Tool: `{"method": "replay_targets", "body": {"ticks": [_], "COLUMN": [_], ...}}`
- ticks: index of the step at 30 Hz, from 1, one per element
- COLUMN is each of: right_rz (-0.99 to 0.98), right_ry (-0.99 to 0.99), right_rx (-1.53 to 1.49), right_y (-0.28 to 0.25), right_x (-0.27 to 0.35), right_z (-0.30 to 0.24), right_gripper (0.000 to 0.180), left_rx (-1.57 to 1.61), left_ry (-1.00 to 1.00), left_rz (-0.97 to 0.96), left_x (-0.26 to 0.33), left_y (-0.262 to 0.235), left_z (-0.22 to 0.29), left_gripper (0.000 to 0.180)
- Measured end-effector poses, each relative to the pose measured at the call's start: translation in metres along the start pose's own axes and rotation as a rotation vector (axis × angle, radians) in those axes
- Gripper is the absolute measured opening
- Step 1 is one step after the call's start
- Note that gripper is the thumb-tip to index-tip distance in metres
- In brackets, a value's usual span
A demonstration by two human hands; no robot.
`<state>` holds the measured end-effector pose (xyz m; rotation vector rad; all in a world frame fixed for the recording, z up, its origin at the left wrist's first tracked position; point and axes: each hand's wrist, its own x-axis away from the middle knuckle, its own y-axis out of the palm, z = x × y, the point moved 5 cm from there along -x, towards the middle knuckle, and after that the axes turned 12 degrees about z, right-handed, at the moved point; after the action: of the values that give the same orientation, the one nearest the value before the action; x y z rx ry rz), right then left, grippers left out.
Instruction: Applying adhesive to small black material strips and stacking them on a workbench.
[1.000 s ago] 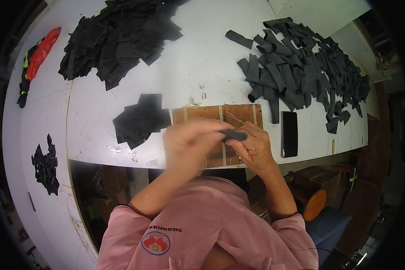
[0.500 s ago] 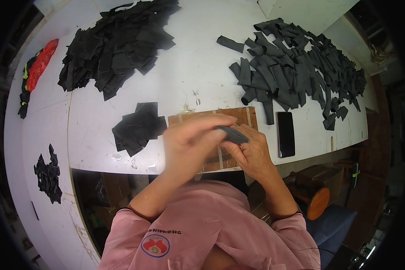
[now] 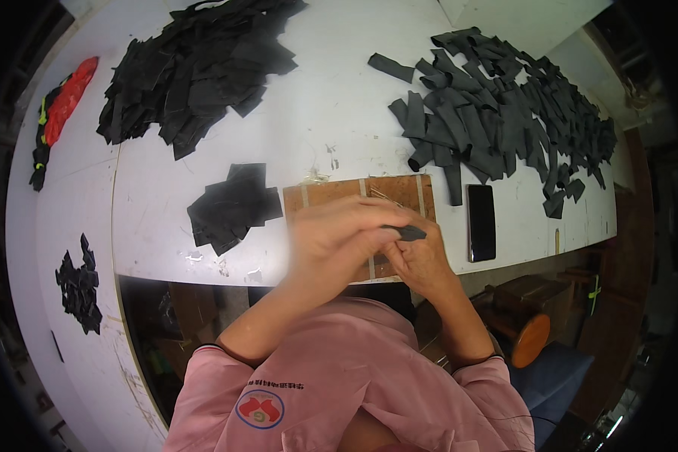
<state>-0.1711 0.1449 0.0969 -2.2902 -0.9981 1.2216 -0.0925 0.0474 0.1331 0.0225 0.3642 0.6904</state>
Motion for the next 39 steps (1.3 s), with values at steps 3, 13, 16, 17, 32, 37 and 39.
{"method": "replay_targets", "body": {"ticks": [3, 13, 16, 17, 32, 37, 39], "right_rz": [-0.052, 0.134, 0.268, 0.41, 0.379, -0.034, 0.045], "right_ry": [0.028, 0.629, 0.752, 0.913, 0.819, 0.626, 0.692], "right_rx": [0.062, -0.837, -1.02, -0.838, -0.423, -0.376, -0.574], "right_y": [-0.004, -0.04, -0.051, -0.049, 0.016, 0.053, 0.077], "right_x": [-0.008, -0.034, -0.05, -0.039, 0.047, 0.054, 0.035], "right_z": [-0.008, 0.018, 0.078, 0.096, -0.006, -0.032, -0.036], "right_gripper": [0.019, 0.036, 0.057, 0.062, 0.023, 0.012, 0.016], "left_rx": [0.338, -1.052, -1.426, -1.488, -1.43, -0.909, -0.535], "left_ry": [-0.172, 0.116, 0.053, -0.102, -0.09, 0.004, -0.11], "left_rz": [0.236, 0.595, 0.468, 0.358, 0.297, 0.746, 0.753], "left_x": [0.005, 0.006, 0.01, 0.011, 0.025, 0.036, 0.042], "left_y": [-0.026, -0.133, -0.182, -0.194, -0.207, -0.195, -0.169], "left_z": [-0.018, -0.07, -0.096, -0.108, -0.108, -0.068, -0.052], "left_gripper": [0.015, 0.019, 0.015, 0.01, 0.011, 0.009, 0.009]}}
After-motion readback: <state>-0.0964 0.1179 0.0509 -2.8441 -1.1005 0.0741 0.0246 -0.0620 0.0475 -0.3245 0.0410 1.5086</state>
